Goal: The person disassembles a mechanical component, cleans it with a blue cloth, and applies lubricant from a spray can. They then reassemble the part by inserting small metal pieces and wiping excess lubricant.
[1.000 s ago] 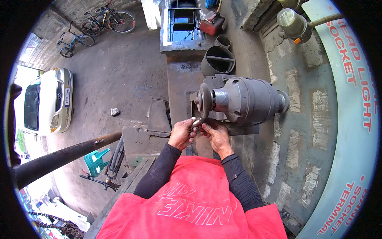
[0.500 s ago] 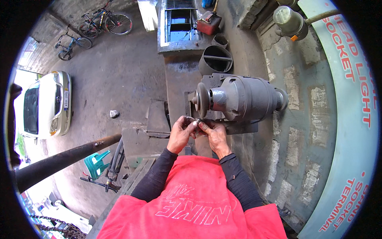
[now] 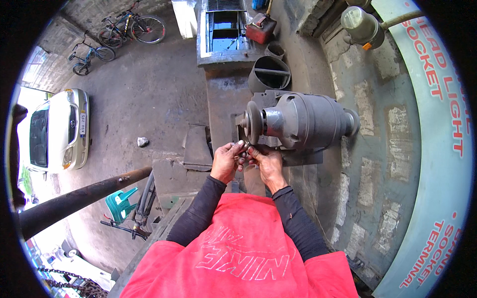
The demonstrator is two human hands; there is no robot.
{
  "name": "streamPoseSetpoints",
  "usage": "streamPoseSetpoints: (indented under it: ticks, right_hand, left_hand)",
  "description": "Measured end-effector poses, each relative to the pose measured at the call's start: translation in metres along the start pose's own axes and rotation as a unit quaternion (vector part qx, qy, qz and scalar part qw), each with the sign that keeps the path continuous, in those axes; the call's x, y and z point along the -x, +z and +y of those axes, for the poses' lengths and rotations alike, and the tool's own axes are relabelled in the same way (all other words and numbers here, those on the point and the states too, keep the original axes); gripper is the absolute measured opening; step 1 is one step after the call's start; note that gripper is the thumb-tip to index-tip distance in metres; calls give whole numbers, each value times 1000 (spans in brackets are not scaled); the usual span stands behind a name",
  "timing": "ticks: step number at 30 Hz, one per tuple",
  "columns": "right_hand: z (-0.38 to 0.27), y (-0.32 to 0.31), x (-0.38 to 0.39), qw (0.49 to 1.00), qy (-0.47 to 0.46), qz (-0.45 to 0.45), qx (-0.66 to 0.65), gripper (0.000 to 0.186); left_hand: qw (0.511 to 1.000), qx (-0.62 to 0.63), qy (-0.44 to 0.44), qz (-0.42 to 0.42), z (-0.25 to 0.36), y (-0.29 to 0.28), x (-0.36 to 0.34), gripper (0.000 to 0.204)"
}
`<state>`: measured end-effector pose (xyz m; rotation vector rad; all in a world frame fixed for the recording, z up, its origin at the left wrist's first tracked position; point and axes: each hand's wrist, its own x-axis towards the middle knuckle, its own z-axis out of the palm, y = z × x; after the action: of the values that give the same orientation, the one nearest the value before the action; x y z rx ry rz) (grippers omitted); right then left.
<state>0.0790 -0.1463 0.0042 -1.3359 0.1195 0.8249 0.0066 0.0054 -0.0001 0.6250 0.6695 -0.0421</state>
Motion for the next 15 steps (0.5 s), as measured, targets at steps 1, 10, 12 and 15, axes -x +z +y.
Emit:
streamPoseSetpoints:
  ticks: [1,10,12,15]
  right_hand:
    - [1,0,0,1000,-7,9,8,21]
    - [7,-5,3,999,1,-11,-53,26]
    - [8,-5,1,998,7,-7,-63,26]
    - [6,-5,-1,999,-20,-3,-50,25]
  left_hand:
    - [999,6,-33,4,1,0,0,27]
    - [973,169,-157,23,-10,-1,4,26]
    - [971,183,-153,26,-16,0,1,25]
    - [963,220,-153,27,-27,0,-3,25]
